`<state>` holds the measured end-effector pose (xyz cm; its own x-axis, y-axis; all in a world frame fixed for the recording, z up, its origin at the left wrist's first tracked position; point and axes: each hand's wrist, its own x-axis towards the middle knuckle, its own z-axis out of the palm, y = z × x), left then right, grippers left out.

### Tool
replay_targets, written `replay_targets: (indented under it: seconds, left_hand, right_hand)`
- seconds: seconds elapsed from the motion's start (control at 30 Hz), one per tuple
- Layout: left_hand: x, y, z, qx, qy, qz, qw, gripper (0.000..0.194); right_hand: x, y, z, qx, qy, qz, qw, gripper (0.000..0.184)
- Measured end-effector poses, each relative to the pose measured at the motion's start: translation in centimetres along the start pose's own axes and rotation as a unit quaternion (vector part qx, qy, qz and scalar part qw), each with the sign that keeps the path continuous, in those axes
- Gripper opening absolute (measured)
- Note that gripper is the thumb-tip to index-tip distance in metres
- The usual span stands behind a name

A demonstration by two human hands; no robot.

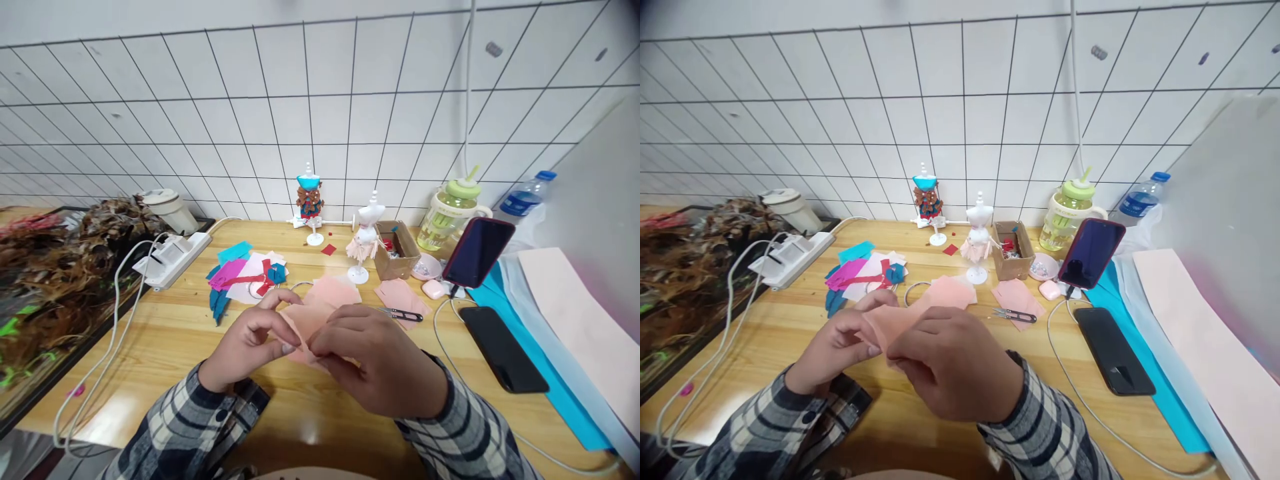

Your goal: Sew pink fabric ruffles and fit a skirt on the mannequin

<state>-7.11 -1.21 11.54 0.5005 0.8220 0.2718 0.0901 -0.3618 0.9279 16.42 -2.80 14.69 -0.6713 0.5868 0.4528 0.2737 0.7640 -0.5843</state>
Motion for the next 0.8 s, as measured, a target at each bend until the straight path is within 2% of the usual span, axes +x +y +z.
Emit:
replay_targets:
  seconds: [0.13, 0.2, 0.3, 0.4, 0.53, 0.6, 0.7, 0.8]
  left_hand:
    - [0.1, 0.3, 0.1, -0.006, -0.057, -0.01, 0.998, 0.01]
    - [0.4, 0.1, 0.4, -0.03, -0.052, -0.02, 0.998, 0.01]
    - [1.1, -0.5, 0.7, -0.055, -0.003, -0.023, 0.998, 0.01]
    - [1.7, -0.9, 1.2, -0.022, 0.034, -0.044, 0.998, 0.009]
    - [2.6, -1.0, 2.3, 0.016, 0.152, -0.069, 0.986, 0.006]
    - [2.8, -1.0, 2.8, 0.008, 0.209, -0.076, 0.975, 0.023]
    - [3.1, -0.9, 3.3, -0.03, 0.236, -0.084, 0.968, 0.053]
    - [3.2, -0.7, 3.3, -0.041, 0.243, -0.078, 0.966, 0.057]
  right_hand:
    - [-0.3, 0.5, 0.3, 0.008, -0.026, 0.04, 0.999, 0.013]
    - [-0.5, 0.7, 0.2, 0.005, -0.039, 0.048, 0.998, 0.014]
    - [-0.7, 1.0, -0.3, -0.018, -0.038, 0.068, 0.997, 0.015]
    - [-1.0, 1.6, -1.0, -0.048, -0.036, 0.099, 0.993, 0.013]
    - [-1.1, 2.5, -1.4, -0.14, -0.008, 0.159, 0.977, 0.014]
    - [-1.1, 2.9, -1.4, -0.171, 0.018, 0.196, 0.965, 0.02]
    - [-1.2, 3.2, -1.5, -0.154, 0.047, 0.221, 0.962, 0.033]
    - [-1.3, 3.2, -1.5, -0.141, 0.064, 0.212, 0.965, 0.039]
